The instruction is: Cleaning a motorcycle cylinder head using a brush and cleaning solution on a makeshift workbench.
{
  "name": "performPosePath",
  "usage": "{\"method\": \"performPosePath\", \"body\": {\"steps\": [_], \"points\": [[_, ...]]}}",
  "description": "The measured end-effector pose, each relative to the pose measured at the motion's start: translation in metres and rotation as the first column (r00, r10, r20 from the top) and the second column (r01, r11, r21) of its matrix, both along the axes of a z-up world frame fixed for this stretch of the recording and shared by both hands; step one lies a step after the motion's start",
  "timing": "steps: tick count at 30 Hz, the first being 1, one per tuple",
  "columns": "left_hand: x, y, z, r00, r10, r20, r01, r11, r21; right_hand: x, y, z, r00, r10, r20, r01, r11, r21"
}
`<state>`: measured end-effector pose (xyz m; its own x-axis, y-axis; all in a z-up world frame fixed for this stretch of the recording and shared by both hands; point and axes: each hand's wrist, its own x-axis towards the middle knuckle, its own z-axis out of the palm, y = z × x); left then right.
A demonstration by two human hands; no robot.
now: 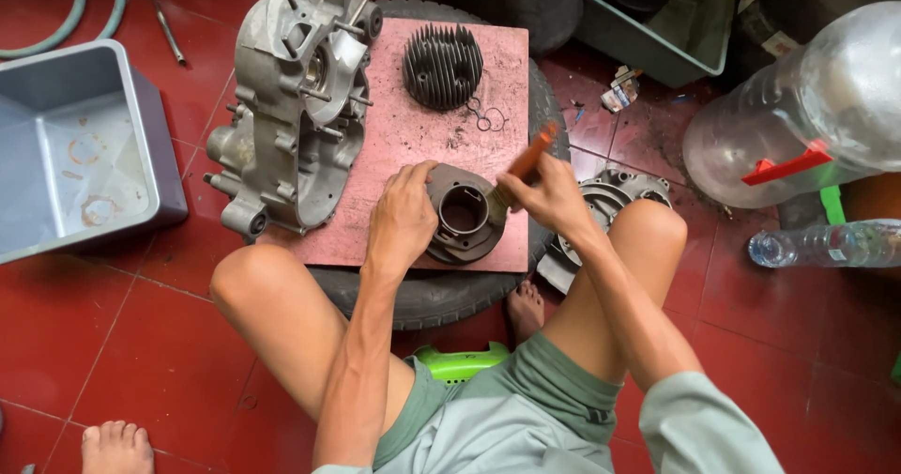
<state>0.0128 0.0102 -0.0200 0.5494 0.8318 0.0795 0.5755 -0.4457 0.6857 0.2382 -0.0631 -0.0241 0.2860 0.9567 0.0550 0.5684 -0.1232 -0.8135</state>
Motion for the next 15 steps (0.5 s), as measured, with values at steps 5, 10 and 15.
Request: {"method": "performPosePath", "body": {"steps": [5,10,15], "points": [[-0.004,0.002,-0.001,0.999,0.036,-0.032,-0.036,0.999,-0.006,0.027,0.045,-0.001,0.987,0.124,0.097,-0.135,0.984,0.115],[-0.010,0.005,-0.019,0.998,0.012,-0.054,-0.013,1.000,-0.010,0.024,0.055,-0.003,0.935,0.240,-0.261,-0.264,0.963,-0.060],[-0.008,0.006,-0.022,0.993,-0.049,-0.111,0.043,0.998,-0.053,0.024,0.064,-0.013,0.941,0.127,-0.313,-0.097,0.989,0.109]]}}
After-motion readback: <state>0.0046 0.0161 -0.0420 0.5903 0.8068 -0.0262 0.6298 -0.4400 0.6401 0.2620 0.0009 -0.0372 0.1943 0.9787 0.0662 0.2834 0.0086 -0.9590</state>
